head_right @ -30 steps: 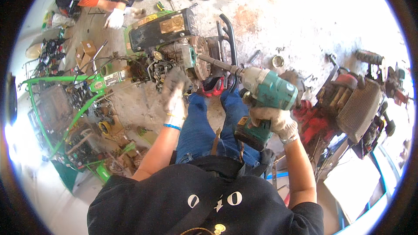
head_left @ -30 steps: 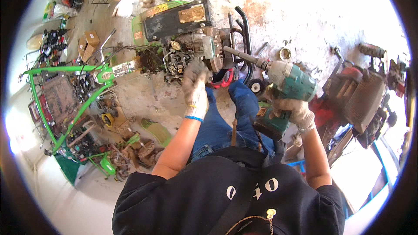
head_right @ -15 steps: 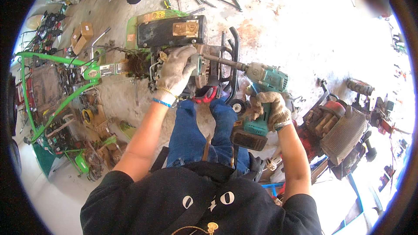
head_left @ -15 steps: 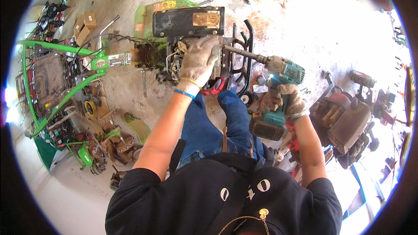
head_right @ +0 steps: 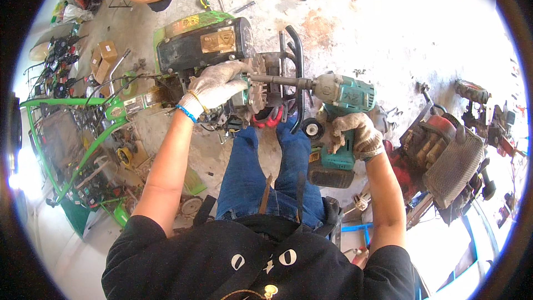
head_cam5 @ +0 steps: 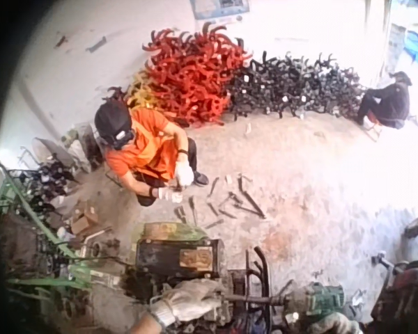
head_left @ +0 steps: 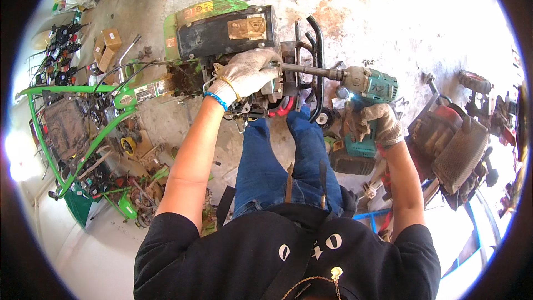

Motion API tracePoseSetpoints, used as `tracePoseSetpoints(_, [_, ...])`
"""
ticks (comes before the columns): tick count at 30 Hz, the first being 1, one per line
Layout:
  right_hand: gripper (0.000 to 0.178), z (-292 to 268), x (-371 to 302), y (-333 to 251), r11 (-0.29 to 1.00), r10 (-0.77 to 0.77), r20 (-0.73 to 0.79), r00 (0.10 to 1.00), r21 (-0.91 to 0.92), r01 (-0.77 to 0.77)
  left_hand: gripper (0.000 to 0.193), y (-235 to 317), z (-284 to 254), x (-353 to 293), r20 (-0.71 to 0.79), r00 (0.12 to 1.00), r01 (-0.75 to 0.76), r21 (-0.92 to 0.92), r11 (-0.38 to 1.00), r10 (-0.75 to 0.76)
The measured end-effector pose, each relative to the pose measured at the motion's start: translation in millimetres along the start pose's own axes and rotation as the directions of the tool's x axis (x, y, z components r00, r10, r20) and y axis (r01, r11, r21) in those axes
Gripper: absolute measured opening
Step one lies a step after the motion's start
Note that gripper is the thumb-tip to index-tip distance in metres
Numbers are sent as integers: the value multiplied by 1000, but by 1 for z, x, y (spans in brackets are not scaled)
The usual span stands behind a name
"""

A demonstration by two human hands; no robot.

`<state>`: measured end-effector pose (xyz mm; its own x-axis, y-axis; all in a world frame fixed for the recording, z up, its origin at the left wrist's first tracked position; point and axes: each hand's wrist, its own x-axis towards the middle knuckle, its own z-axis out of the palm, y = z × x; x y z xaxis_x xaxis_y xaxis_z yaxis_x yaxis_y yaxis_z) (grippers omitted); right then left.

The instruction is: The person uses a cordless impact wrench to remove bolts from a small engine mounted on a green frame. They repeatedly position the tool, remove fasteners, and place them into a red oil container while sitting on the floor.

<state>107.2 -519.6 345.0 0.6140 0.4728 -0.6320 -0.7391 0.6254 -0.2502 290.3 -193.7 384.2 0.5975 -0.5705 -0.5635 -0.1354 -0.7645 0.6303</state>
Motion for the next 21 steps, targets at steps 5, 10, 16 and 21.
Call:
tracePoseSetpoints(5, [40,7,2,2,997,-54,-42,998,-64,51,39,1,-5,0,32,999,7,-21,1000,-7])
tracePoseSetpoints(10, [48,13,10,-5,996,-56,-8,998,-65,55,38,1,-6,3,13,998,-59,-30,998,60])
tracePoseSetpoints(16, [50,-2,26,-21,985,-49,-48,998,-169,40,37,1,-6,6,72,996,45,-35,998,-42])
tracePoseSetpoints(21, [50,-2,26,-27,994,-22,-48,999,-111,17,34,0,-1,9,-64,987,-144,75,987,149])
